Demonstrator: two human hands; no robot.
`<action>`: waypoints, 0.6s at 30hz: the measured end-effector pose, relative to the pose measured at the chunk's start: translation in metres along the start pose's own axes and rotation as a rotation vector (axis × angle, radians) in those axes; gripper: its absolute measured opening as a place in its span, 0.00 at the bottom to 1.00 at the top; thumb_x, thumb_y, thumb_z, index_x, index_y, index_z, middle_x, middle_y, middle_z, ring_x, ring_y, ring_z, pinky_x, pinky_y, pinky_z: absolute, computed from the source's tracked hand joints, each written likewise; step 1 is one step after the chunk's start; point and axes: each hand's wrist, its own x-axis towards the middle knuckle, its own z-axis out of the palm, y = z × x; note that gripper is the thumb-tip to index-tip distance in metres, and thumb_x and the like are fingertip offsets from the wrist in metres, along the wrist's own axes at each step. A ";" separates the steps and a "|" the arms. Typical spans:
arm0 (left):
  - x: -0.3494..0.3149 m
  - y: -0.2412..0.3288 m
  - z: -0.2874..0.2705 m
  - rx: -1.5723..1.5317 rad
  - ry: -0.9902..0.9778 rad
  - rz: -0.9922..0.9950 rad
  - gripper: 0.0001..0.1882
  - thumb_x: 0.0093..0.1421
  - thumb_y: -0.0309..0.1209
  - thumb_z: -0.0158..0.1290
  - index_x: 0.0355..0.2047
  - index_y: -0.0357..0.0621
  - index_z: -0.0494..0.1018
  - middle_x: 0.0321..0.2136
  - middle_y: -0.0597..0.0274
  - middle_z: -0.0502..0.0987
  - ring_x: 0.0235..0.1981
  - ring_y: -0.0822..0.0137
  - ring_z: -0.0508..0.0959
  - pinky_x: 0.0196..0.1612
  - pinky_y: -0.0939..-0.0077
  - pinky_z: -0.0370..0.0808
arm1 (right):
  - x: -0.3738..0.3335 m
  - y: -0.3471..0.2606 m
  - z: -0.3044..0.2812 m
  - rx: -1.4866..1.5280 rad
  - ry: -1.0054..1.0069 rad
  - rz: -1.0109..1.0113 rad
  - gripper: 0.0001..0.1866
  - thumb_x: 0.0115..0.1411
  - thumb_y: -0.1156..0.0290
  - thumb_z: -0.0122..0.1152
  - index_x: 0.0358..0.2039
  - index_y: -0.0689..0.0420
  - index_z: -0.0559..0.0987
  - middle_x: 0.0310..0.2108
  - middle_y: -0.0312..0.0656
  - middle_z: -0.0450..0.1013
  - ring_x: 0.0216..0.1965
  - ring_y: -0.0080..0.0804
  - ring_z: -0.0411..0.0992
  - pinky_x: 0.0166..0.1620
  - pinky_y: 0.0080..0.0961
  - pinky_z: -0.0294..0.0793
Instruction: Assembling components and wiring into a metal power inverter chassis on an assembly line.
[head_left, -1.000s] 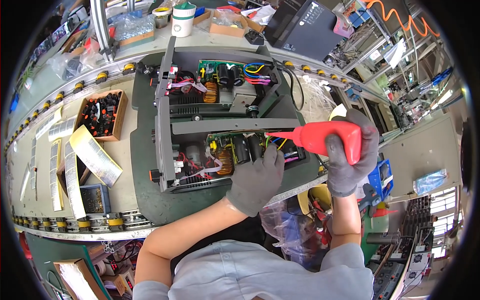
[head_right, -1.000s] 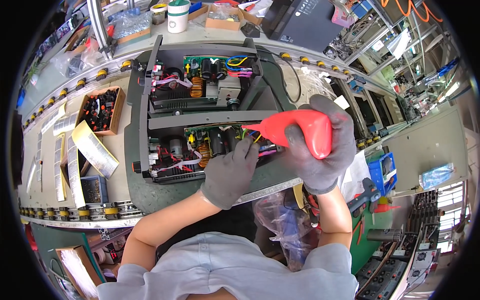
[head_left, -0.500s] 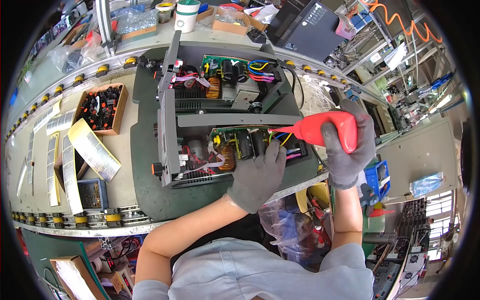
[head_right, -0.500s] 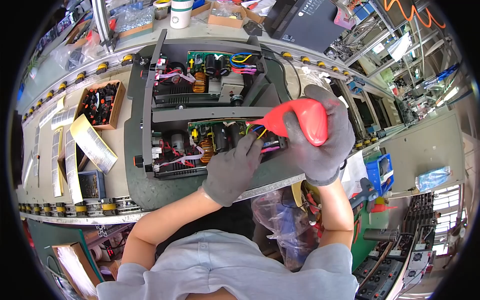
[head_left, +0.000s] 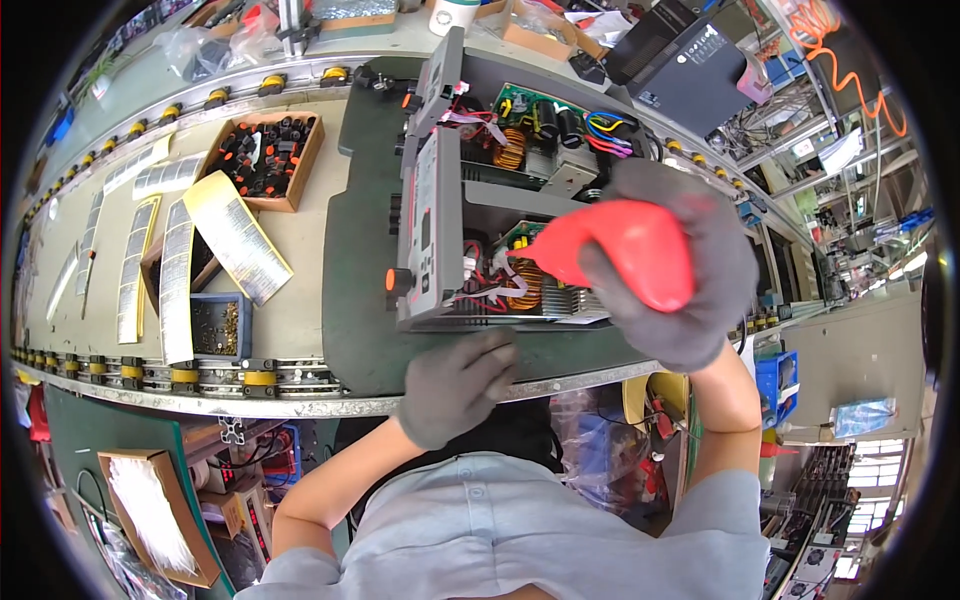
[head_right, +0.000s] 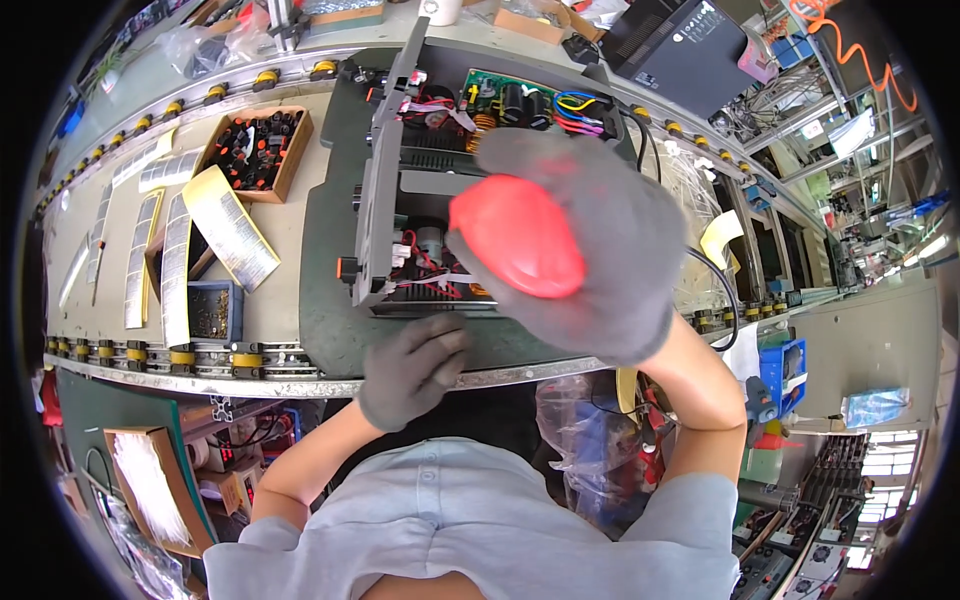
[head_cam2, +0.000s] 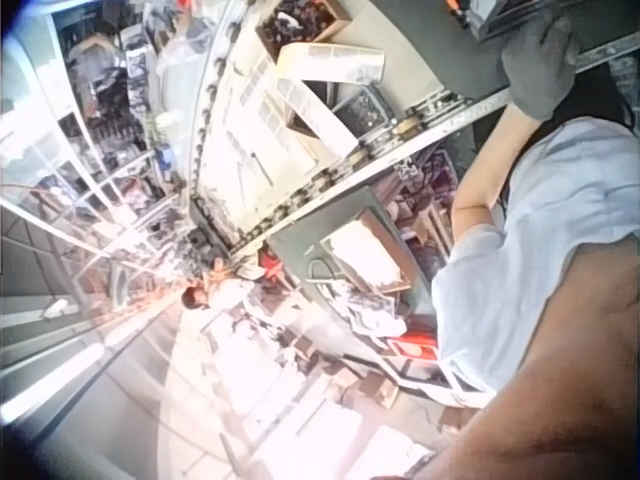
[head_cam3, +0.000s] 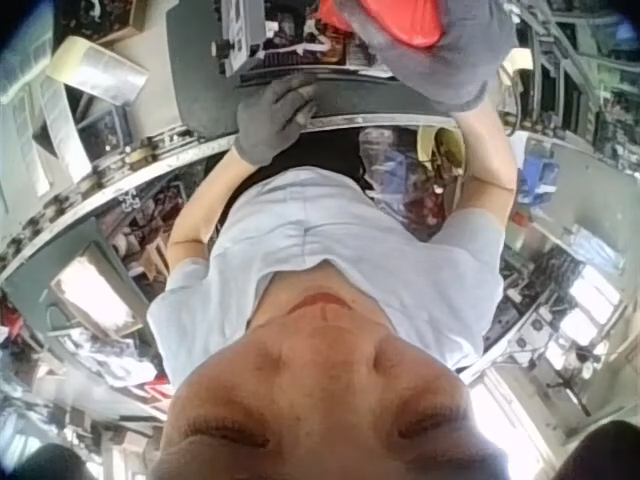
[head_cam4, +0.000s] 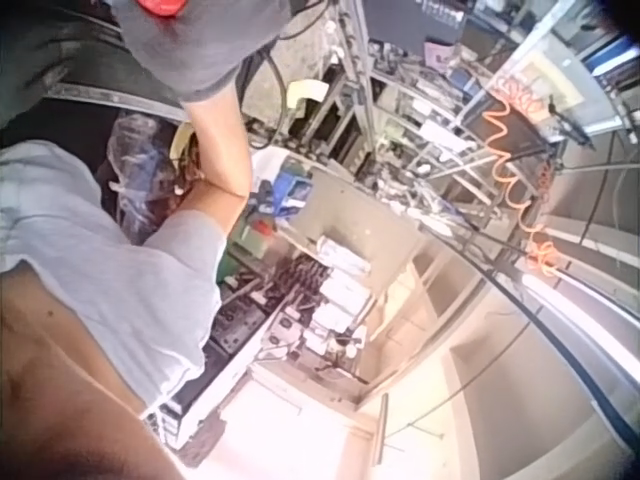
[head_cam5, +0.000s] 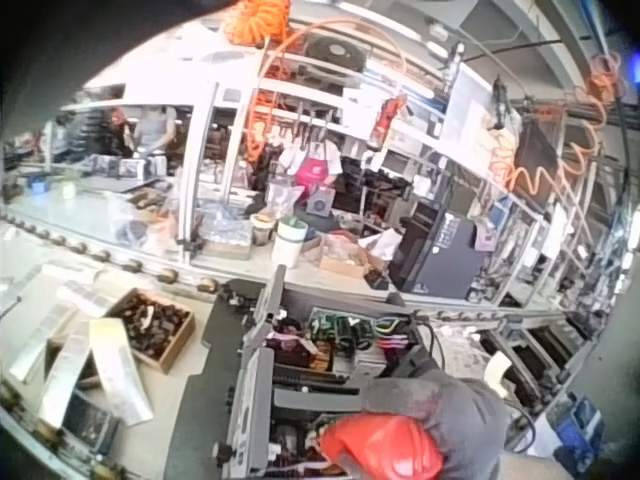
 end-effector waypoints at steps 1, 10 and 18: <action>-0.009 -0.006 -0.010 0.038 0.066 0.011 0.12 0.51 0.30 0.57 0.37 0.47 0.74 0.38 0.63 0.76 0.30 0.63 0.78 0.30 0.72 0.75 | 0.010 -0.004 0.010 0.012 -0.043 -0.007 0.25 0.41 0.73 0.72 0.41 0.59 0.73 0.33 0.44 0.75 0.30 0.34 0.75 0.36 0.26 0.74; -0.038 -0.029 -0.057 0.209 0.392 -0.181 0.21 0.56 0.41 0.54 0.42 0.35 0.72 0.39 0.48 0.73 0.35 0.52 0.74 0.37 0.66 0.73 | 0.014 0.003 0.037 -0.072 -0.131 -0.057 0.25 0.37 0.68 0.71 0.37 0.56 0.73 0.35 0.37 0.75 0.27 0.39 0.73 0.28 0.28 0.70; -0.019 -0.039 -0.048 0.089 0.176 -0.382 0.43 0.59 0.61 0.39 0.57 0.32 0.57 0.50 0.36 0.64 0.49 0.42 0.69 0.48 0.60 0.70 | 0.008 0.008 0.053 -0.011 -0.167 -0.015 0.24 0.37 0.68 0.70 0.37 0.54 0.73 0.33 0.36 0.74 0.26 0.38 0.72 0.27 0.29 0.69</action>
